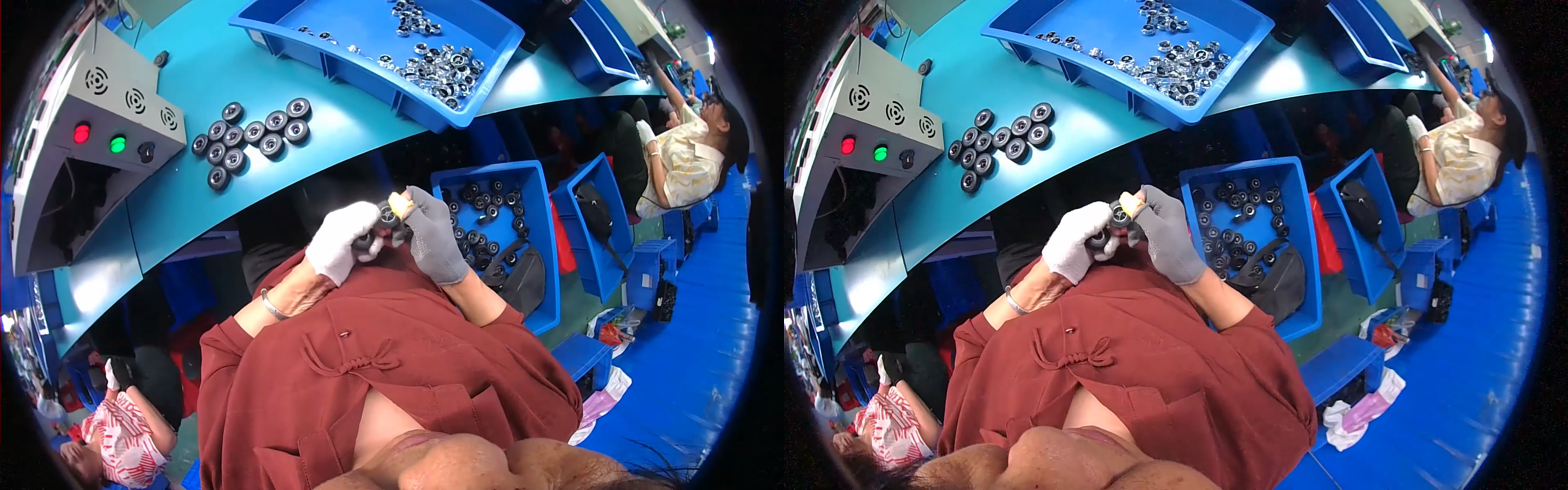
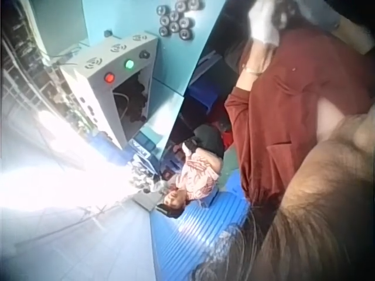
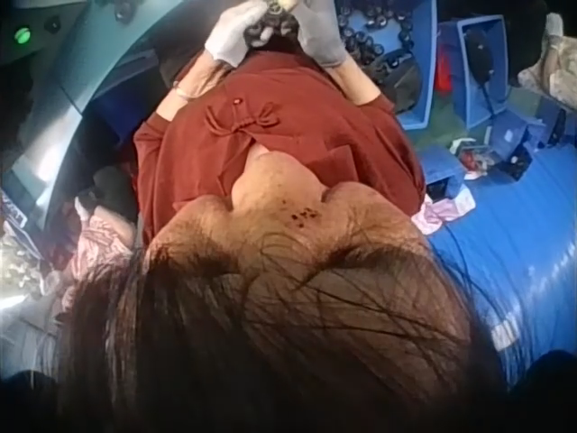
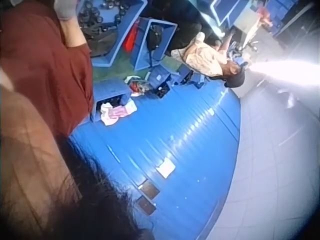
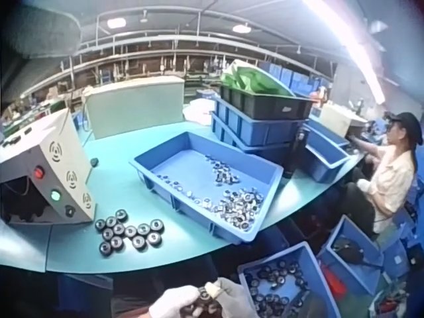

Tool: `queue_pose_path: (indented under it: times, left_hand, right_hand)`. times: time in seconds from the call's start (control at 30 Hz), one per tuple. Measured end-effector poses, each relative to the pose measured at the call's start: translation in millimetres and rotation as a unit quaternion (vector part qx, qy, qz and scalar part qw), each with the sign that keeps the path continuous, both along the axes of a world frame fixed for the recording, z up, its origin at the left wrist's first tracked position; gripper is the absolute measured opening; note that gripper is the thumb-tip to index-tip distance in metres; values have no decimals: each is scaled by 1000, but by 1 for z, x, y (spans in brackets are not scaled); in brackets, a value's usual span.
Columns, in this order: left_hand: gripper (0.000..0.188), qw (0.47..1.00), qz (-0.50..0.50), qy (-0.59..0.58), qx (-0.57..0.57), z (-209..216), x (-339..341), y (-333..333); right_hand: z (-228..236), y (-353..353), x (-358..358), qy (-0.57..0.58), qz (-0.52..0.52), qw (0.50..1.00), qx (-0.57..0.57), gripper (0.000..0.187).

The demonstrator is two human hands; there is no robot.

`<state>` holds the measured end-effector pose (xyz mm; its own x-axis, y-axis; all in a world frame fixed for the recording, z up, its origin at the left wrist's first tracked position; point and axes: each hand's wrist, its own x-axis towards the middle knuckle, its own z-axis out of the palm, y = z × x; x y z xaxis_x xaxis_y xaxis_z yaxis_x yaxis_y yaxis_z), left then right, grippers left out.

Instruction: Assembling small bearings into circular plastic components at an industrial assembly line workbench.

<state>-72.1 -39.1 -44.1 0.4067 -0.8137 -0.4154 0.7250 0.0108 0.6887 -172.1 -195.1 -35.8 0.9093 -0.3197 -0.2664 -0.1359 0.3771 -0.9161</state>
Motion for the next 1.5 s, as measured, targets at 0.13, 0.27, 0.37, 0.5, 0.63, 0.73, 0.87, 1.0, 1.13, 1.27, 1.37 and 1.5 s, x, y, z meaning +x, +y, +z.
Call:
queue_pose_path:
  times: [0.13,0.27,0.37,0.5,0.63,0.73,0.87,1.0,1.13,1.27,1.37,1.5]
  left_hand:
    - [30,968,9,-229,101,8,-3,-6]
    - [32,971,43,-212,100,6,-4,-7]
    - [35,990,53,-95,85,7,-1,-11]
    - [36,998,23,38,45,-5,3,-14]
    - [16,987,-16,-125,95,0,4,-16]
    - [16,899,-18,-409,155,2,5,-14]
    - [14,934,-61,-322,144,9,8,-33]
    - [29,995,-71,52,41,-14,9,-81]
    - [24,967,88,236,-40,-8,-4,-165]
    - [20,963,81,208,-153,-37,1,-200]
    - [9,748,-174,-640,34,-47,9,-168]
    - [35,941,-213,-257,-57,-24,19,-70]
  right_hand:
    - [2,4,-3,-7,6,997,-73,23]
    - [3,8,0,-15,2,997,-77,22]
    - [2,7,2,3,-6,998,-58,22]
    - [-2,5,0,-12,-11,1000,7,22]
    - [-12,10,1,-32,-68,996,40,22]
    - [-22,11,1,-33,-77,994,68,20]
    - [-18,2,-4,-12,-118,988,97,20]
    - [-26,-41,-12,9,-168,985,-43,17]
    - [-27,-104,-5,-6,-279,944,-176,19]
    - [-38,-153,5,4,-247,921,-300,42]
    - [-56,-156,-7,71,-215,915,-335,42]
    - [-27,-102,-11,71,-86,936,-335,26]
